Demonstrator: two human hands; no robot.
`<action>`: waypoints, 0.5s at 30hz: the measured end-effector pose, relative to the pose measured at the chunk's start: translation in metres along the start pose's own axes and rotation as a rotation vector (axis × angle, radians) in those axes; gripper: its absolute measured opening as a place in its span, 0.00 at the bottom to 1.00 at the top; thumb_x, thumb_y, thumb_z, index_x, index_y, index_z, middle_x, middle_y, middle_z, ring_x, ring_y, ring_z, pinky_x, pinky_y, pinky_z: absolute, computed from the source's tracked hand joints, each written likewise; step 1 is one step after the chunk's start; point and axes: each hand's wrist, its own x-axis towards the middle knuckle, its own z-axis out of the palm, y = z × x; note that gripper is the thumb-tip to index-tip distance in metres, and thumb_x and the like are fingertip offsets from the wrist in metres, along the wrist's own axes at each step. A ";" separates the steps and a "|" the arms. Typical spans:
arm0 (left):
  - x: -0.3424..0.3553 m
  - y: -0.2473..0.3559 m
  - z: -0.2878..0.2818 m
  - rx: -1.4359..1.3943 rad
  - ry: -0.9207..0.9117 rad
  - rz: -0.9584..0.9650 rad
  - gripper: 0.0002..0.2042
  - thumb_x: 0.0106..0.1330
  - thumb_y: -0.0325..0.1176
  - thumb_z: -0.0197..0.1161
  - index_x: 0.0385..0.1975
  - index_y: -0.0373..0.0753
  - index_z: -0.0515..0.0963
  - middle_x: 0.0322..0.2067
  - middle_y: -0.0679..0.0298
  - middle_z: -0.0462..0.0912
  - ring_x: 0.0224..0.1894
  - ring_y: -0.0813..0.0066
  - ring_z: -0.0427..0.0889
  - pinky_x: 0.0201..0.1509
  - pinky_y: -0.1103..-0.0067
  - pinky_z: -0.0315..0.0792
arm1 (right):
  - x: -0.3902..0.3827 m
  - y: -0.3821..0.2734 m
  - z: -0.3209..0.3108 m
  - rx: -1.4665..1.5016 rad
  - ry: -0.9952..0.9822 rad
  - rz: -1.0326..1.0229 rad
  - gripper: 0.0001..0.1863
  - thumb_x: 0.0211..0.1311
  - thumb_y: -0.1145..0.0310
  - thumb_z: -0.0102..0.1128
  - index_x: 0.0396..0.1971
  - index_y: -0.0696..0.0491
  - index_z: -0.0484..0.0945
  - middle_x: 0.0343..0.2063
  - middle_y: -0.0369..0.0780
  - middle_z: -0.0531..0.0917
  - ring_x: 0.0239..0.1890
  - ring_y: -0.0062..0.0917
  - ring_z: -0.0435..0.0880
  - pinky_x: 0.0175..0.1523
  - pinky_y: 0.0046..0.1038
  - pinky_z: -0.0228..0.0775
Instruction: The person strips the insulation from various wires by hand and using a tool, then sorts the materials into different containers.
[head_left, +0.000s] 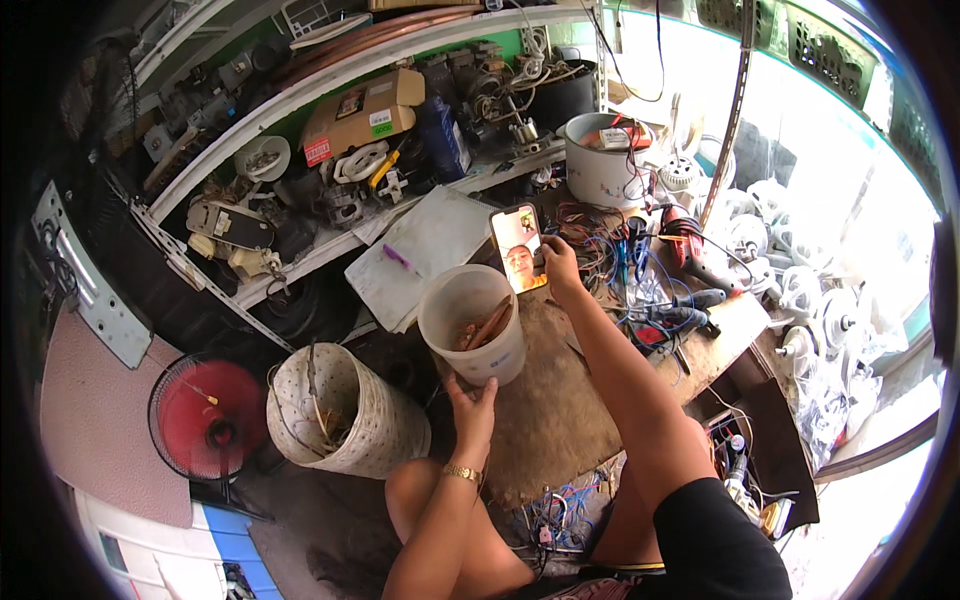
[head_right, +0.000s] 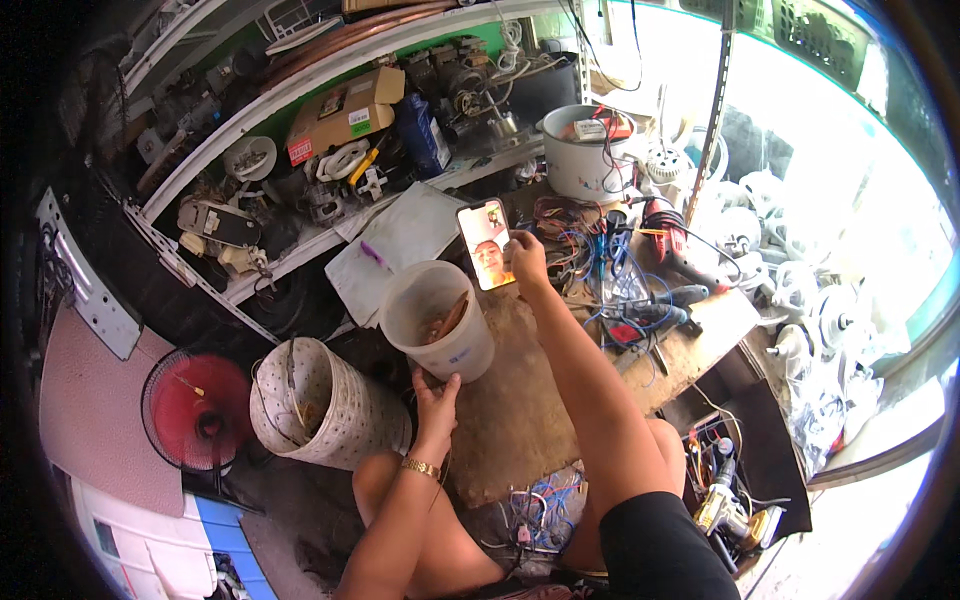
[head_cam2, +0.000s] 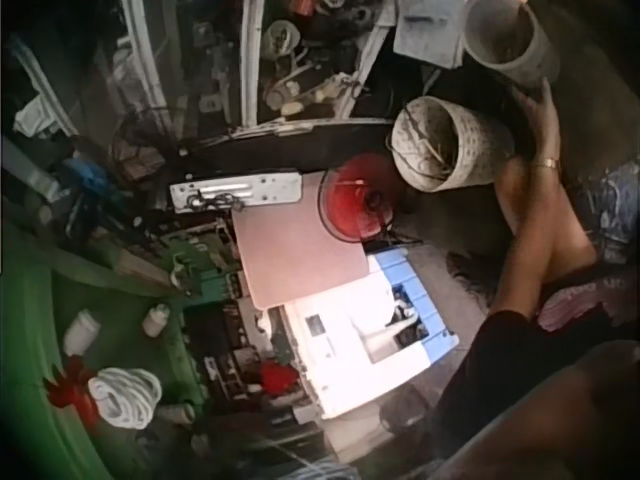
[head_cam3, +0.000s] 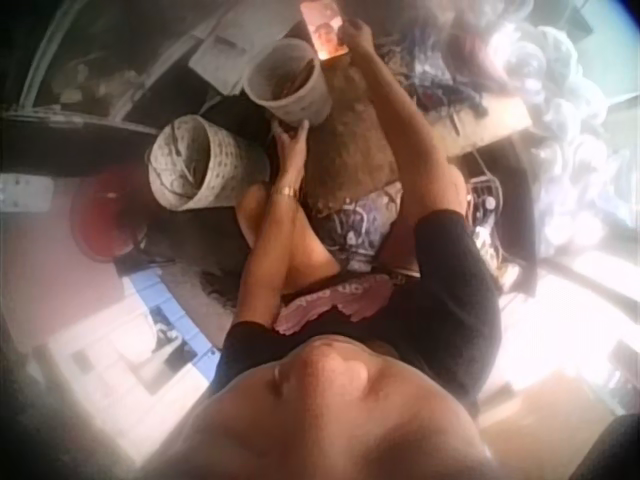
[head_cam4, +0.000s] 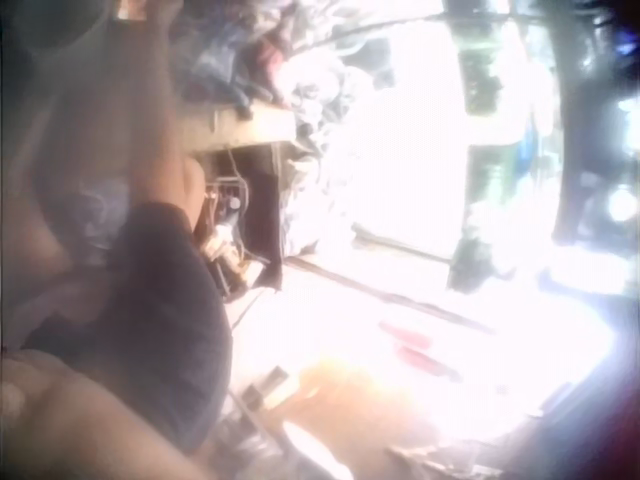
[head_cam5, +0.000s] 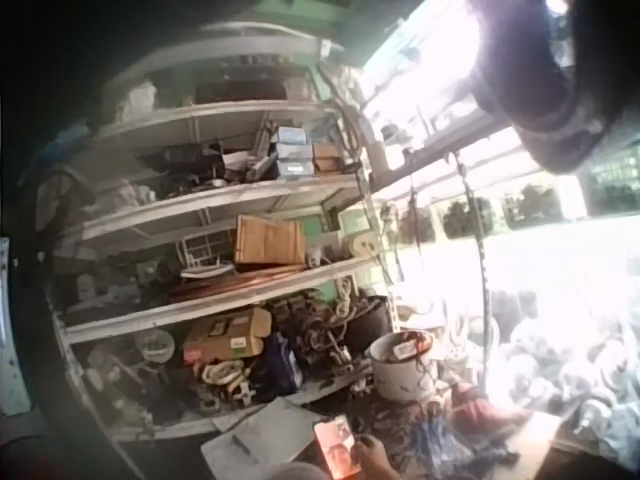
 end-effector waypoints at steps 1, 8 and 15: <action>0.008 -0.005 0.001 0.051 -0.004 0.025 0.37 0.64 0.34 0.61 0.67 0.39 0.44 0.51 0.56 0.71 0.42 0.75 0.72 0.38 0.79 0.65 | 0.002 -0.004 0.000 0.010 0.014 -0.004 0.10 0.63 0.78 0.48 0.42 0.61 0.76 0.33 0.37 0.81 0.33 0.19 0.77 0.40 0.22 0.70; 0.026 0.018 0.010 0.107 0.022 -0.061 0.35 0.64 0.32 0.61 0.64 0.29 0.46 0.41 0.58 0.76 0.41 0.73 0.75 0.47 0.79 0.69 | -0.018 -0.051 -0.021 -0.009 0.109 -0.089 0.09 0.64 0.76 0.48 0.41 0.58 0.76 0.29 0.36 0.79 0.27 0.18 0.76 0.31 0.22 0.72; 0.047 -0.008 -0.016 0.129 0.089 -0.005 0.25 0.68 0.40 0.55 0.60 0.44 0.53 0.33 0.67 0.74 0.20 0.83 0.65 0.17 0.85 0.58 | -0.072 -0.081 -0.065 0.205 0.002 -0.003 0.11 0.65 0.74 0.48 0.43 0.58 0.76 0.30 0.35 0.80 0.29 0.17 0.76 0.35 0.20 0.68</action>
